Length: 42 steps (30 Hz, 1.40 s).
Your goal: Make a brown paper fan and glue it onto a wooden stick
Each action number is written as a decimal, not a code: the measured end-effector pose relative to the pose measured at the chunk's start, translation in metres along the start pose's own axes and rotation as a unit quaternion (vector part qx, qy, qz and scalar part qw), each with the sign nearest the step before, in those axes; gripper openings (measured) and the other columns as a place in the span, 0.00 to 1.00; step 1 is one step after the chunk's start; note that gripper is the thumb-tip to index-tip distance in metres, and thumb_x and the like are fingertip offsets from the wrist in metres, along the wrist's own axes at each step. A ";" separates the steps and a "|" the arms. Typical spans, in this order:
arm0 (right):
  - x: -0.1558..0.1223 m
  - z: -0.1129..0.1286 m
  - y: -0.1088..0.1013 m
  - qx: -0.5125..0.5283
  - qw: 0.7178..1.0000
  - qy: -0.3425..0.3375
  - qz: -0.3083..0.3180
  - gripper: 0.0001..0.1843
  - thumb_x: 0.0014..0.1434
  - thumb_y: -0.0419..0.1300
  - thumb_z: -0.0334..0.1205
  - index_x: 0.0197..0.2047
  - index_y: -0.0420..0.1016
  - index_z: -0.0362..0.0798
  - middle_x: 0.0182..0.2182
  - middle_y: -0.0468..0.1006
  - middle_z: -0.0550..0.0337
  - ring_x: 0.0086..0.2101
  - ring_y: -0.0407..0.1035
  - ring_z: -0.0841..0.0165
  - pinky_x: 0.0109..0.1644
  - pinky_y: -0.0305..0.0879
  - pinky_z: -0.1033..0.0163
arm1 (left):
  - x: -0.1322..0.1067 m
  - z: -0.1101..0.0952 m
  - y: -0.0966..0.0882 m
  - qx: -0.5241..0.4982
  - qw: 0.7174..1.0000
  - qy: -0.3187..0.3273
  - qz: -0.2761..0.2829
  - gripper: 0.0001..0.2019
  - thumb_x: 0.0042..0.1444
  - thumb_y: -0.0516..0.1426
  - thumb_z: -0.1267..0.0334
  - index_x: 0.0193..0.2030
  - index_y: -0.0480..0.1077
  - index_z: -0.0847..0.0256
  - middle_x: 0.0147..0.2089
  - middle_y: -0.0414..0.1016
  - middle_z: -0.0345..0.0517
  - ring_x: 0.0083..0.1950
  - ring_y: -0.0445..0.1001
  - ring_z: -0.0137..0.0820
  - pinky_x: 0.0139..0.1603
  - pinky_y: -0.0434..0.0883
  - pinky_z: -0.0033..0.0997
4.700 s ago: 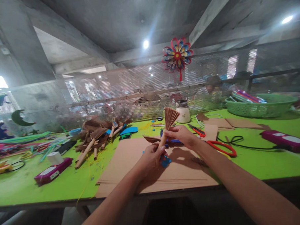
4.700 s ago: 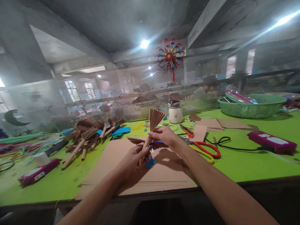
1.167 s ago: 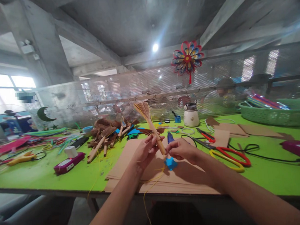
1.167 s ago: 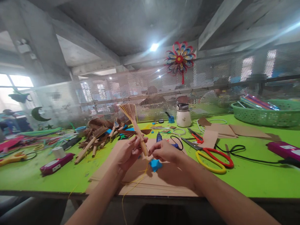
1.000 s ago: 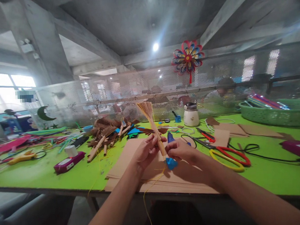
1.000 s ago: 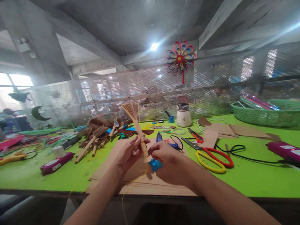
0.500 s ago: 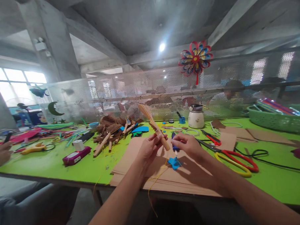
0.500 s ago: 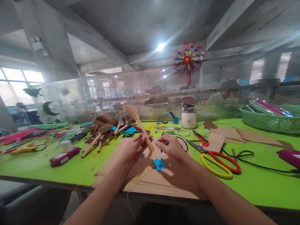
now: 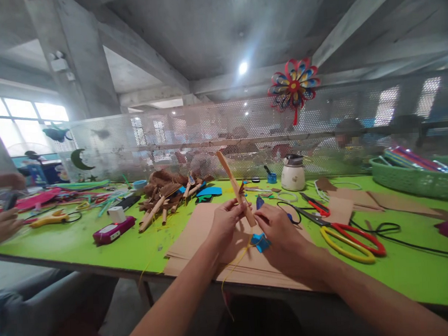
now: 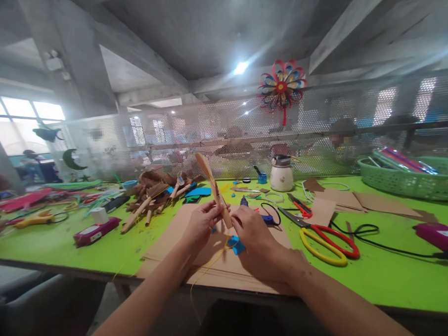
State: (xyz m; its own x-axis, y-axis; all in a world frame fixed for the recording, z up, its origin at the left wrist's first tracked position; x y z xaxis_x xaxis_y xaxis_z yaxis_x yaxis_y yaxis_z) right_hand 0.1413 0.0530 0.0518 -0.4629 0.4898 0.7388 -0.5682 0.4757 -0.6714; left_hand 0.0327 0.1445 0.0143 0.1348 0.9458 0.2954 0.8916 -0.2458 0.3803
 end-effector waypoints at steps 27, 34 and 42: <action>-0.006 -0.060 0.054 0.601 0.714 0.354 0.057 0.11 0.49 0.59 0.44 0.29 0.65 0.46 0.22 0.69 0.63 0.18 0.58 0.76 0.20 0.50 0.70 | 0.000 -0.003 -0.004 0.051 0.997 0.038 -0.031 0.12 0.42 0.64 0.63 0.35 0.74 0.64 0.33 0.78 0.47 0.37 0.75 0.36 0.43 0.70 0.35; 0.000 -0.030 0.036 0.393 0.885 0.245 0.054 0.08 0.52 0.56 0.40 0.24 0.66 0.46 0.21 0.68 0.63 0.22 0.57 0.74 0.25 0.54 0.66 | 0.001 0.002 -0.004 0.022 0.999 0.013 -0.036 0.14 0.39 0.65 0.61 0.34 0.74 0.66 0.34 0.77 0.51 0.37 0.75 0.36 0.41 0.70 0.35; 0.004 -0.009 0.035 0.236 0.958 0.138 0.083 0.03 0.48 0.57 0.31 0.29 0.68 0.46 0.27 0.72 0.59 0.27 0.58 0.71 0.33 0.55 0.64 | -0.001 0.005 -0.005 0.061 0.997 0.023 -0.036 0.15 0.40 0.65 0.62 0.36 0.76 0.66 0.33 0.78 0.49 0.35 0.74 0.33 0.40 0.69 0.32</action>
State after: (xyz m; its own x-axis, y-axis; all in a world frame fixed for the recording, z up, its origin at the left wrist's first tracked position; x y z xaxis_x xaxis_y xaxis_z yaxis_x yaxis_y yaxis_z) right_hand 0.1264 0.0781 0.0306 -0.4127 0.7358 0.5370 -0.7771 0.0232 -0.6290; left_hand 0.0301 0.1458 0.0080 0.0516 0.9488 0.3115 0.9444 -0.1478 0.2938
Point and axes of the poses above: each hand's wrist, its own x-axis towards the middle knuckle, its own y-axis out of the palm, z = x × y, the point moved 7 cm from there along x, towards the middle knuckle
